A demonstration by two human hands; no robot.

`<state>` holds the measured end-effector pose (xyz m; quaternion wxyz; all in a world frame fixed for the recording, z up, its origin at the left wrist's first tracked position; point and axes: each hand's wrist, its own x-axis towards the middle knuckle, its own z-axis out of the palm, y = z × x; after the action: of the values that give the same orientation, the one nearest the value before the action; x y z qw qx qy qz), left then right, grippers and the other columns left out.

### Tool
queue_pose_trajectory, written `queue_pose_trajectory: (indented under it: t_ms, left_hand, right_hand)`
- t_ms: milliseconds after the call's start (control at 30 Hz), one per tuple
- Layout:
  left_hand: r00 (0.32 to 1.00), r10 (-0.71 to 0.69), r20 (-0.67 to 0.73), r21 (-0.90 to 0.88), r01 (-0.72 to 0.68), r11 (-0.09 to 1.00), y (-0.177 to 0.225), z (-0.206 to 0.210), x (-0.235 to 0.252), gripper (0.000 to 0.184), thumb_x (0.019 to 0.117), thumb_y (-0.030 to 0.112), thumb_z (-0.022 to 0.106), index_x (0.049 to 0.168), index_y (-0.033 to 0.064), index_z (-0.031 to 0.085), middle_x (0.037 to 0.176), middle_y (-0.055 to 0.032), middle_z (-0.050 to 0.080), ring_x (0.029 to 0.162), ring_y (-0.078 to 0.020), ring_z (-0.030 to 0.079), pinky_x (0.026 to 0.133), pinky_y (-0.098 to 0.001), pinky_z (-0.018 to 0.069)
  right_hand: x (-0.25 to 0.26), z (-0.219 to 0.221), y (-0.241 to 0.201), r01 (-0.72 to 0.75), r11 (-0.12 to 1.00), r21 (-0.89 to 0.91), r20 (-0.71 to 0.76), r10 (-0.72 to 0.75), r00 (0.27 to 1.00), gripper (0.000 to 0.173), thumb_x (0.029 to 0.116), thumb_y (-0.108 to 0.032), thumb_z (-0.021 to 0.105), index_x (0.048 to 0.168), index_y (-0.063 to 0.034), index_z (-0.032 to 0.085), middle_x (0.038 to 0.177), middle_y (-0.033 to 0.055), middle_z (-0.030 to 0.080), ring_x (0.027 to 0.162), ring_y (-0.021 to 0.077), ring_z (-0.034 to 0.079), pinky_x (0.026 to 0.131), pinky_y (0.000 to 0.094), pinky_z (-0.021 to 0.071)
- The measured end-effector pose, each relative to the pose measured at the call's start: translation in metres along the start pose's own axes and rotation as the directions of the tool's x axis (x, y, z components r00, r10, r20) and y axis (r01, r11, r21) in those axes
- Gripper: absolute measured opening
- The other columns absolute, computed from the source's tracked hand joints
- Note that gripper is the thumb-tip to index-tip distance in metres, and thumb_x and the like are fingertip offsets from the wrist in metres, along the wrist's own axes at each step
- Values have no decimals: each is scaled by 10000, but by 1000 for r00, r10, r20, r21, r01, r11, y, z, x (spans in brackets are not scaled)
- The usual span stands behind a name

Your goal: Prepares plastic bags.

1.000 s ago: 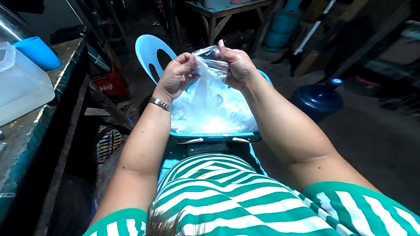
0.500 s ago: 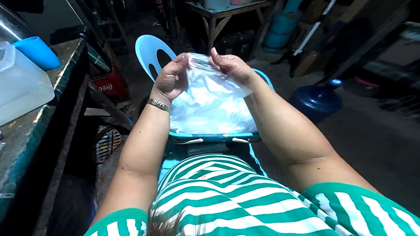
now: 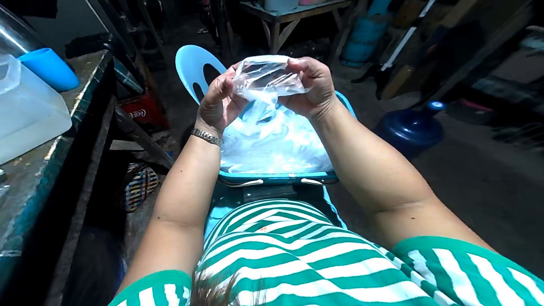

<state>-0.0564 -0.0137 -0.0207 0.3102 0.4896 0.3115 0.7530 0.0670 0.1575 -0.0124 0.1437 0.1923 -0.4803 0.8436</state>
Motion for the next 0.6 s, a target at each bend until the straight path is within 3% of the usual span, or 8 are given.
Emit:
queue_pose_trajectory:
  t_ms: [33, 100, 133, 200, 267, 433, 533, 600]
  left_hand:
    - [1000, 10, -23, 42, -9, 999, 1, 1, 1, 637, 813, 240, 835, 1330, 53, 514, 1153, -67, 712, 1052, -179, 698, 947, -357, 581]
    - [970, 1, -244, 209, 52, 977, 1, 8, 7, 618, 833, -84, 656, 1359, 84, 380, 1028, -42, 701, 913, -139, 705, 856, -313, 593]
    - [927, 40, -374, 304, 82, 949, -2, 11, 11, 568, 842, -149, 622, 1320, 71, 408, 938, -37, 690, 820, -121, 696, 789, -293, 595]
    - [838, 157, -523, 495, 148, 856, -7, 11, 16, 317, 872, -108, 655, 1145, 23, 562, 892, -35, 651, 753, -97, 647, 710, -260, 572]
    - [796, 211, -567, 597, 220, 772, -7, 8, 16, 124, 907, -53, 655, 1007, 11, 619, 882, -44, 639, 751, -96, 643, 685, -255, 574]
    - [784, 234, -575, 684, 303, 664, -9, 4, 16, 109, 924, -40, 611, 1027, -12, 636, 896, -78, 624, 697, -99, 614, 625, -250, 543]
    - [793, 196, -577, 754, 425, 501, -7, -2, 16, 186, 909, -48, 615, 1087, -17, 660, 1107, -168, 580, 821, -184, 629, 688, -315, 564]
    - [830, 77, -553, 794, 497, 349, -3, -1, 16, 216, 920, -48, 593, 1125, -20, 652, 1164, -196, 619, 908, -243, 647, 768, -402, 558]
  right_hand:
    - [0, 0, -1, 10, 1000, 13, -20, -10, 1000, 267, 1001, -172, 405, 952, -115, 661, 898, 49, 738, 872, 156, 722, 832, 378, 613]
    - [2, 0, -3, 3, 997, -73, -95, -10, 995, 156, 941, -127, 486, 963, -128, 640, 895, 27, 721, 863, 139, 705, 819, 359, 602]
    - [2, 3, -3, -28, 986, -166, -176, -2, 984, 131, 944, -62, 500, 998, -103, 613, 921, 23, 700, 861, 124, 687, 814, 333, 594]
    - [7, 11, 0, -126, 901, -416, -344, -27, 939, 190, 951, 32, 588, 1132, -23, 600, 957, 30, 665, 823, 89, 667, 782, 263, 589]
    - [11, 8, 5, -179, 765, -619, -398, -109, 911, 331, 925, 13, 678, 1241, 5, 579, 980, 63, 659, 795, 82, 638, 767, 250, 554]
    - [14, -12, 7, -181, 575, -797, -337, -175, 925, 157, 925, -46, 717, 1078, -23, 688, 958, 44, 689, 747, 59, 633, 696, 236, 545]
    - [14, -10, 8, -269, 376, -887, -343, -146, 928, 141, 945, -70, 698, 1079, -47, 735, 1020, 66, 735, 844, 109, 693, 817, 322, 578]
    - [14, -8, 10, -306, 229, -924, -336, -107, 936, 157, 957, -64, 680, 1097, -44, 746, 1064, 94, 744, 950, 171, 706, 914, 393, 555]
